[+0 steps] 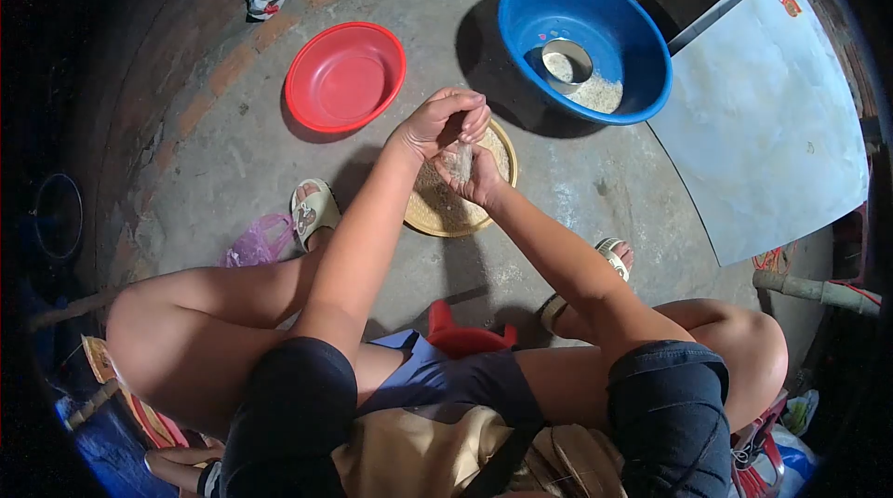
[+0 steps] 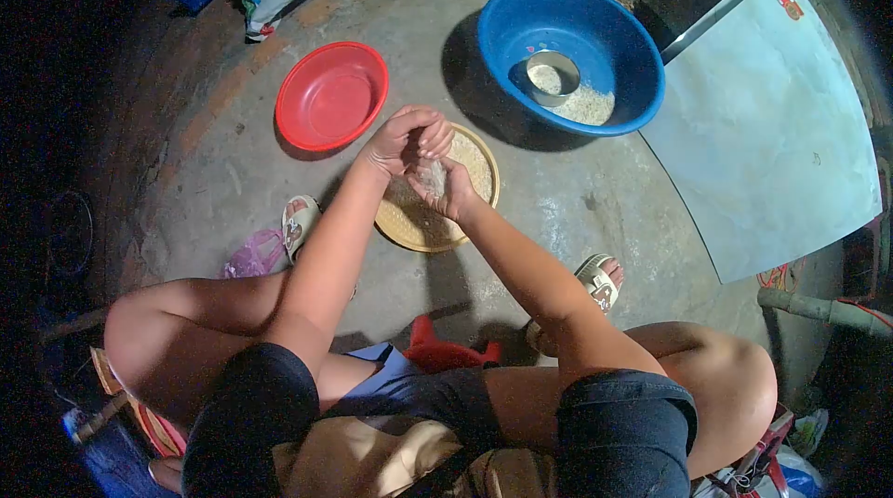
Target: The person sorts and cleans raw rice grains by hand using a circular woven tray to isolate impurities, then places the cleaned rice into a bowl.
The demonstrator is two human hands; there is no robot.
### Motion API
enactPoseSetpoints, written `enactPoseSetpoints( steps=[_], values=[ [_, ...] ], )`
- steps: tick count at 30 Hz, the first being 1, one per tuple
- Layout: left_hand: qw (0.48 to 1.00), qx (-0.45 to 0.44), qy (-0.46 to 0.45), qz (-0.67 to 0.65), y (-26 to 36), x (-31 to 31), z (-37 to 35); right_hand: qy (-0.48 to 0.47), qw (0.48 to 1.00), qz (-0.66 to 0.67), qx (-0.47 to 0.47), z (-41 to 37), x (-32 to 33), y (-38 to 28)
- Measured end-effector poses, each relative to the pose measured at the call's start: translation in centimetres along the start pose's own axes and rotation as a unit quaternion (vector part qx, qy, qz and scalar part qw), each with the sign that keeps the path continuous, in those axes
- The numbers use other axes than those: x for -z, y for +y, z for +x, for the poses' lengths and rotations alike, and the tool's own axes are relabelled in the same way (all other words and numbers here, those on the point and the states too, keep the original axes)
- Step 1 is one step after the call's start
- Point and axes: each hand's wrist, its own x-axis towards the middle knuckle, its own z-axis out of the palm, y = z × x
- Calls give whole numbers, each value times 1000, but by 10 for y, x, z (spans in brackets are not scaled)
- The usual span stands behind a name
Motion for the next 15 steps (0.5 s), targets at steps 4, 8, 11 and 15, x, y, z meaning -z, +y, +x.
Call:
enactPoseSetpoints(
  steps=[4,8,11,15],
  values=[
    [999,-18,-41,21,17,-8,-1,-146,981,120,-53,5,6,2],
    [997,-46,-33,-46,20,2,2,6,995,83,-61,-4,-6,1],
    [970,-32,146,-190,11,34,2,3,993,85,-79,-2,3,-2],
    [858,-42,447,-250,-33,66,-5,9,997,38,-66,4,17,-5]
  ],
)
